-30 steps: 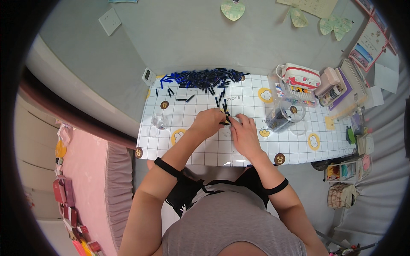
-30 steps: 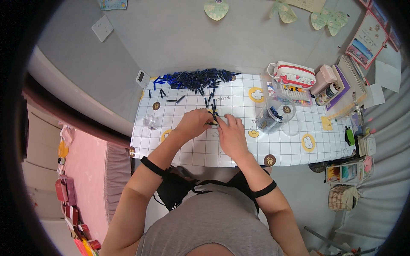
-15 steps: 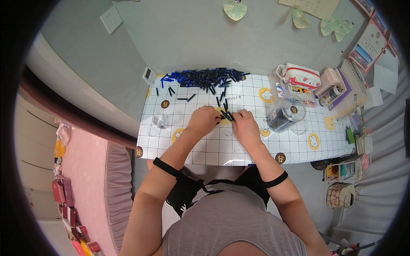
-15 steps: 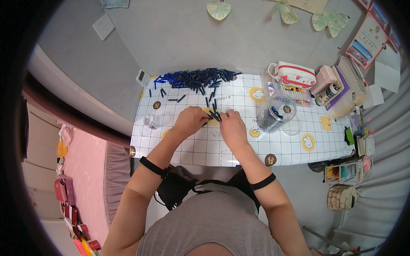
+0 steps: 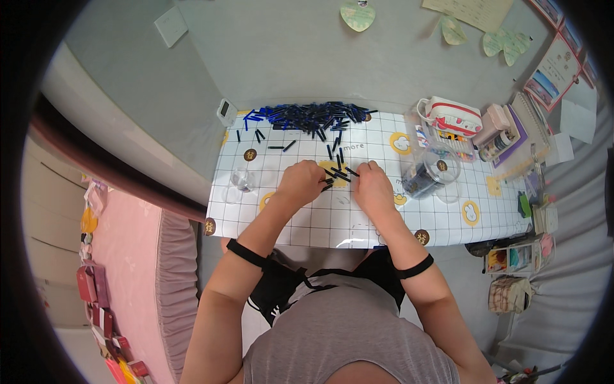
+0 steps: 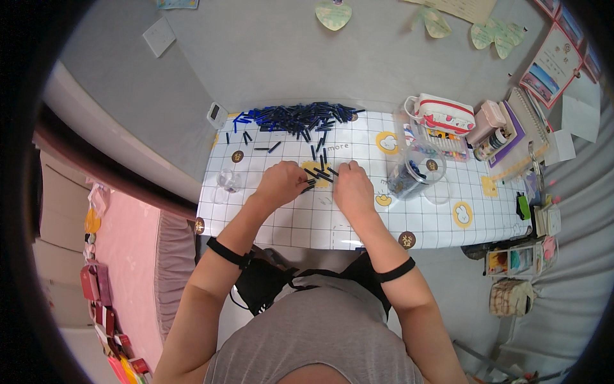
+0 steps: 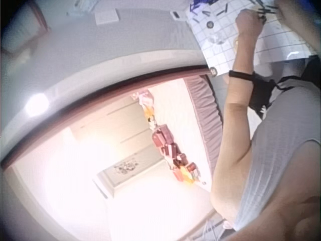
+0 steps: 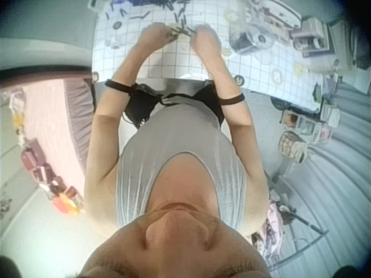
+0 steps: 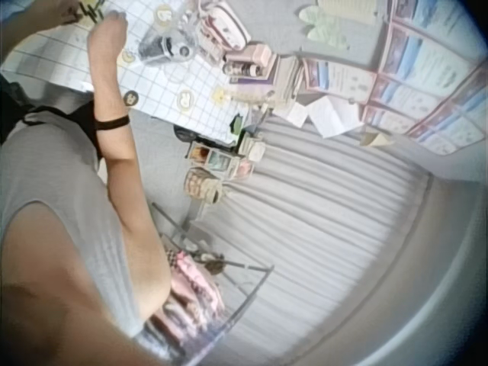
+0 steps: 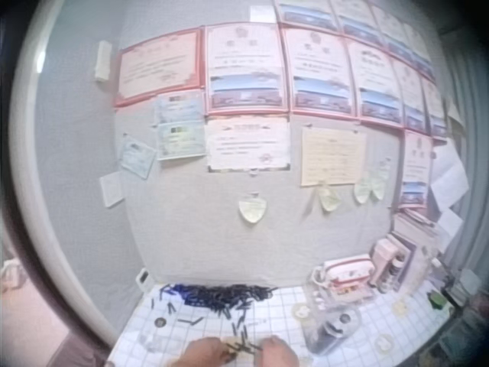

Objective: The person assembles small pens by hand, inserting the internal components into the blue pen barrels and securing them with black end caps one by one on a table.

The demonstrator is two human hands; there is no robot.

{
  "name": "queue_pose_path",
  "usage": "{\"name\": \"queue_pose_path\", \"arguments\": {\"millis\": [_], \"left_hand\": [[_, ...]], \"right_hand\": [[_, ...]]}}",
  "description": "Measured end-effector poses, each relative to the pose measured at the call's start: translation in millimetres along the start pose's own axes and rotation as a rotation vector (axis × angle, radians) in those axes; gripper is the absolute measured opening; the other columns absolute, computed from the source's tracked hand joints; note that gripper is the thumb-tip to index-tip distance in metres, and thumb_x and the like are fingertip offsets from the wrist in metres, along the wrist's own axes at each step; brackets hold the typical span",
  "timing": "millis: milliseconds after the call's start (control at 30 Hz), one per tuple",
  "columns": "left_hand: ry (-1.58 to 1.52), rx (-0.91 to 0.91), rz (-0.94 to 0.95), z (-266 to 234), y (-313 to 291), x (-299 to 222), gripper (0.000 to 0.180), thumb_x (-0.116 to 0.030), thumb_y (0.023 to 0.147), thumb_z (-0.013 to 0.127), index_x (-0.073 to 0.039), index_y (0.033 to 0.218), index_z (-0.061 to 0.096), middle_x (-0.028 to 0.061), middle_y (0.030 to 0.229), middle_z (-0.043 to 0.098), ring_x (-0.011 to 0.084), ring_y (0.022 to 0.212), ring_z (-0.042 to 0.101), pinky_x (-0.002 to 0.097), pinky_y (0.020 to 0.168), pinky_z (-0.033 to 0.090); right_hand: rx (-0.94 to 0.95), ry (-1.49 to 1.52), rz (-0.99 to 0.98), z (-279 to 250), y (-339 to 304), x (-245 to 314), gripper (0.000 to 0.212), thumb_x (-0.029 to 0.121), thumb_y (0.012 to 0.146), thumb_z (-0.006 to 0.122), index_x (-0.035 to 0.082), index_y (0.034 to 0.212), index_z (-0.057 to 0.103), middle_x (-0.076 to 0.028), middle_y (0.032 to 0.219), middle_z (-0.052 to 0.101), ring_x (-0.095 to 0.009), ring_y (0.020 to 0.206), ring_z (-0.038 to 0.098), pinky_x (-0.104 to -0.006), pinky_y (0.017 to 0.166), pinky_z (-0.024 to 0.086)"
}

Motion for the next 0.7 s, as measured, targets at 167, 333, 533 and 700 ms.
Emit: {"name": "queue_pose_path", "arguments": {"millis": [167,333,533,700], "left_hand": [[0.012,0.017,0.024,1.0,-4.9,-1.9,0.015,-0.022,0.088,0.085,-0.009,0.095,0.083,0.0120,0.096,0.079,0.0351,0.091,0.075,0.0462,0.081,0.061],[-0.062,0.043,-0.016,5.4,-11.5,-7.4,0.017,-0.022,0.087,0.086,-0.007,0.095,0.082,0.0132,0.091,0.080,0.0350,0.087,0.077,0.0453,0.080,0.062],[-0.121,0.037,-0.036,13.8,-21.0,-20.1,0.021,-0.023,0.086,0.087,-0.005,0.096,0.080,0.0131,0.089,0.081,0.0340,0.084,0.078,0.0436,0.079,0.062],[-0.137,-0.003,-0.073,20.9,-28.3,-22.1,0.024,-0.023,0.086,0.088,-0.002,0.096,0.078,0.0161,0.086,0.080,0.0349,0.082,0.078,0.0444,0.076,0.062]], "right_hand": [[0.087,0.224,0.014,-16.8,-24.4,-1.9,0.011,0.002,0.092,0.070,0.000,0.102,0.067,-0.021,0.102,0.068,-0.043,0.100,0.068,-0.0520,0.086,0.057],[0.244,0.306,-0.038,-16.4,-39.8,-7.4,0.011,0.001,0.091,0.072,0.003,0.101,0.068,-0.018,0.102,0.068,-0.042,0.102,0.067,-0.0516,0.089,0.056],[0.253,0.166,-0.174,-14.4,-38.9,-8.6,0.023,0.000,0.089,0.078,0.004,0.111,0.073,-0.014,0.112,0.066,-0.039,0.112,0.065,-0.0491,0.093,0.057],[0.290,0.290,-0.059,-14.9,-46.9,6.6,0.034,0.005,0.088,0.083,0.004,0.120,0.071,-0.016,0.120,0.063,-0.040,0.114,0.065,-0.0471,0.094,0.057]]}}
Point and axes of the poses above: each hand's wrist, its own y-axis towards the middle knuckle, its own z-axis out of the palm, x = y × z, the point moved 4 cm from there along y, towards the middle knuckle
